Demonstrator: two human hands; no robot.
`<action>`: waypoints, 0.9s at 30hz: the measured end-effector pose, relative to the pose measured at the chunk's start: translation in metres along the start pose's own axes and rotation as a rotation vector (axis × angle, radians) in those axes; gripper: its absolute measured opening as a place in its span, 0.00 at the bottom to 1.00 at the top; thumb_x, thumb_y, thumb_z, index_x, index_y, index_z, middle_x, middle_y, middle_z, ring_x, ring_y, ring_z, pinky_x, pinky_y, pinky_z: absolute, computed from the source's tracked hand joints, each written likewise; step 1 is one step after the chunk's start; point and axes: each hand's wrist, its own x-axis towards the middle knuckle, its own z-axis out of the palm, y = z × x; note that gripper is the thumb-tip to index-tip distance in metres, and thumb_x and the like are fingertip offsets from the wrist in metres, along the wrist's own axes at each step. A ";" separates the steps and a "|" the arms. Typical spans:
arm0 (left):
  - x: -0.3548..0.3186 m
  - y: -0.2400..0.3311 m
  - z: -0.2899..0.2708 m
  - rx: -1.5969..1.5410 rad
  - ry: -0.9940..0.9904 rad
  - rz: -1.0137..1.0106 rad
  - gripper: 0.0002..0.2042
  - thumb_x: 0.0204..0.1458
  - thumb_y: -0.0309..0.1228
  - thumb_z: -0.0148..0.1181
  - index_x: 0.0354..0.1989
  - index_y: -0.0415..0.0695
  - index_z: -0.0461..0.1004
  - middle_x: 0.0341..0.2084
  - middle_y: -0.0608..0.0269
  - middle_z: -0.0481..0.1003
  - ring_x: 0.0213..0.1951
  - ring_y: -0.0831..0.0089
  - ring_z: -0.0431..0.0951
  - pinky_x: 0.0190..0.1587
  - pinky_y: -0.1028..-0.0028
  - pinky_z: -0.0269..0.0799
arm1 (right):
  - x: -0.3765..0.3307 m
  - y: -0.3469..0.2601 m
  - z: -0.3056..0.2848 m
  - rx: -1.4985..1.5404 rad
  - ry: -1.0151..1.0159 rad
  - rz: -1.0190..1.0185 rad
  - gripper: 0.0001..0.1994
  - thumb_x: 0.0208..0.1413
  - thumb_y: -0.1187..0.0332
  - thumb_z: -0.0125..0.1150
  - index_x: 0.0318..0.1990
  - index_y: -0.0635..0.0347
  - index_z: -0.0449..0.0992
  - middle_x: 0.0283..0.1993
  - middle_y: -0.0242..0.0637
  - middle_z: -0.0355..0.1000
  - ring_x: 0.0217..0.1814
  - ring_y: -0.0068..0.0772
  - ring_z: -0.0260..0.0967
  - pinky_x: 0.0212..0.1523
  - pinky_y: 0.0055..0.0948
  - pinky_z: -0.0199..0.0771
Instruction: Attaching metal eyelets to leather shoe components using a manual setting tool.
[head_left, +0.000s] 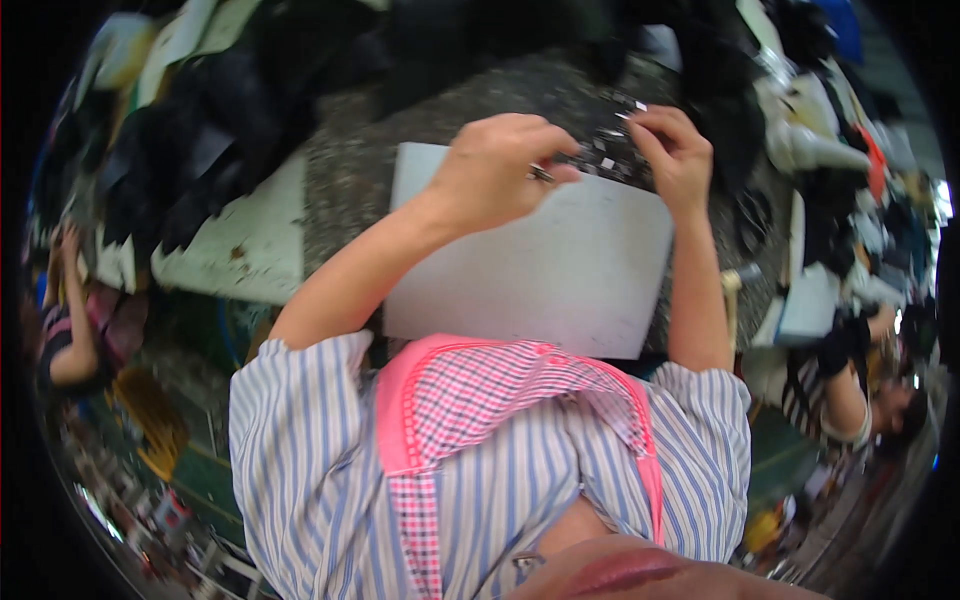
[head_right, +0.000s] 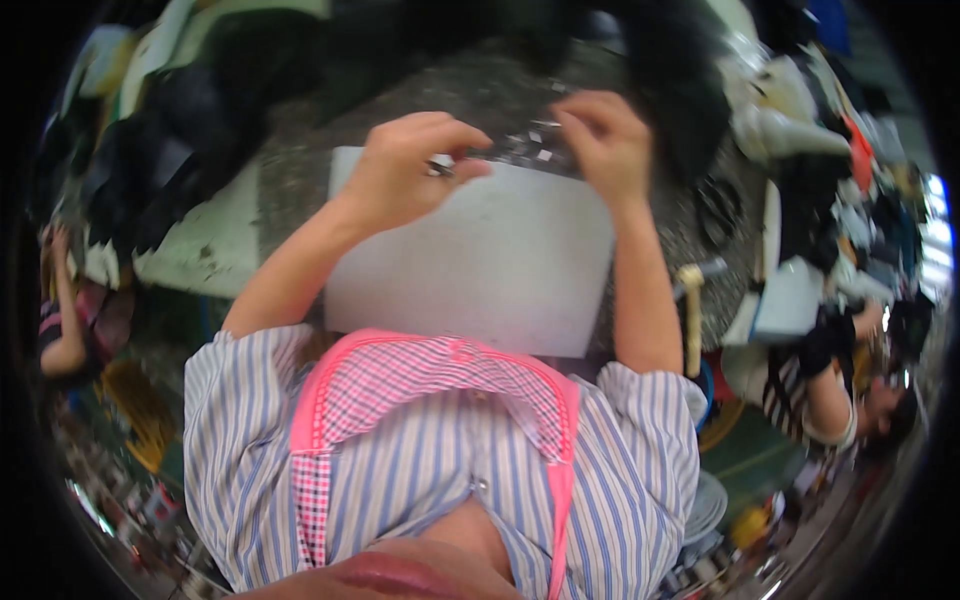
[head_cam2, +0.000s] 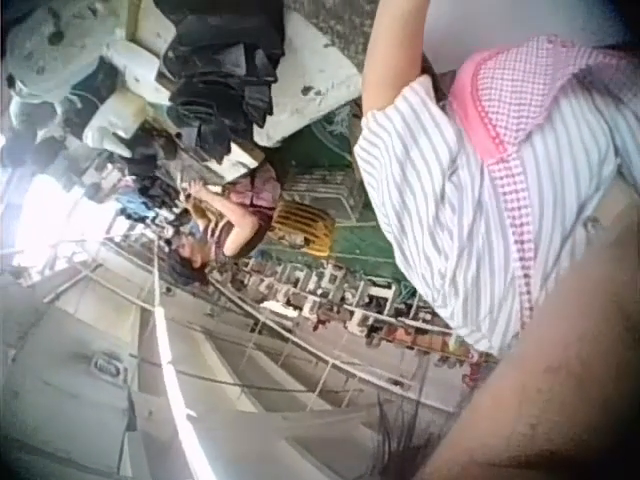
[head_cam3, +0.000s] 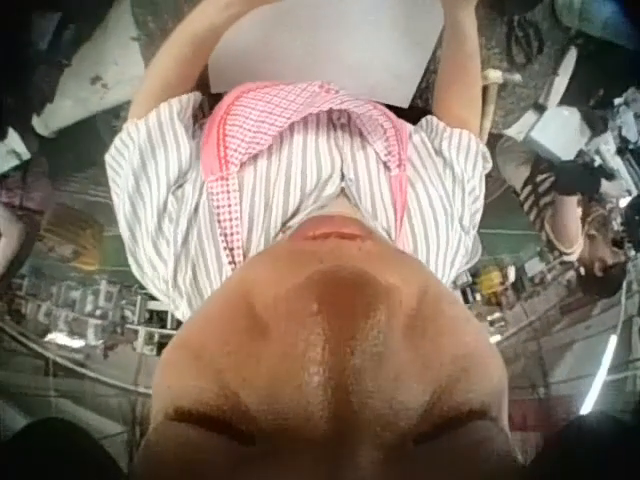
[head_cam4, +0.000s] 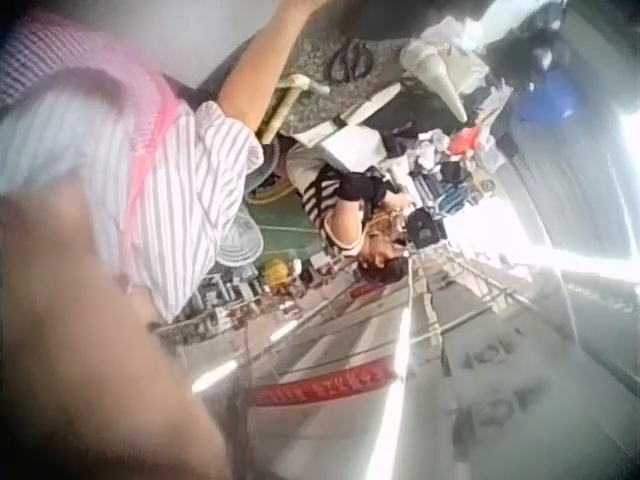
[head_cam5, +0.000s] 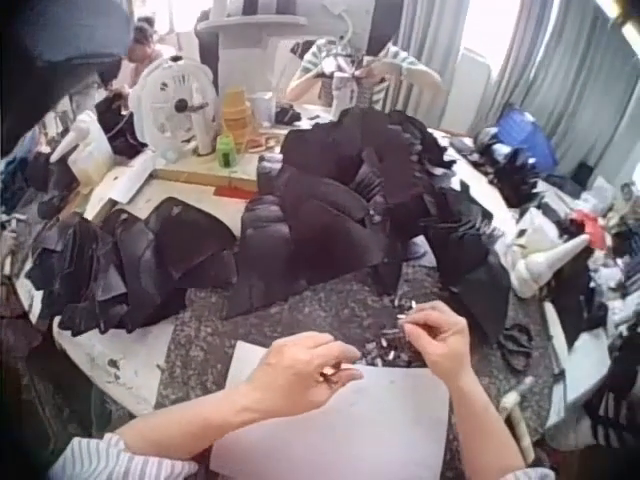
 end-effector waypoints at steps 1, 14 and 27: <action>0.003 -0.002 0.012 -0.076 -0.010 -0.014 0.12 0.36 0.26 0.65 0.32 0.42 0.74 0.22 0.63 0.72 0.22 0.73 0.71 0.24 0.78 0.66 | -0.007 -0.001 -0.003 0.214 0.058 0.039 0.05 0.47 0.72 0.57 0.29 0.63 0.76 0.27 0.31 0.72 0.27 0.22 0.68 0.28 0.19 0.66; 0.007 0.010 0.021 -0.546 -0.040 -0.276 0.08 0.43 0.27 0.60 0.32 0.41 0.74 0.20 0.70 0.71 0.20 0.85 0.63 0.21 0.82 0.59 | -0.039 -0.045 0.010 0.639 -0.096 0.113 0.07 0.40 0.83 0.61 0.30 0.68 0.73 0.28 0.34 0.71 0.31 0.23 0.69 0.33 0.19 0.71; -0.007 0.013 0.014 -1.291 -0.257 -0.738 0.05 0.49 0.29 0.53 0.26 0.42 0.69 0.19 0.72 0.66 0.22 0.86 0.60 0.25 0.85 0.55 | -0.035 -0.054 0.015 0.089 -0.017 -0.359 0.08 0.33 0.82 0.61 0.24 0.60 0.73 0.30 0.34 0.66 0.32 0.28 0.63 0.29 0.22 0.64</action>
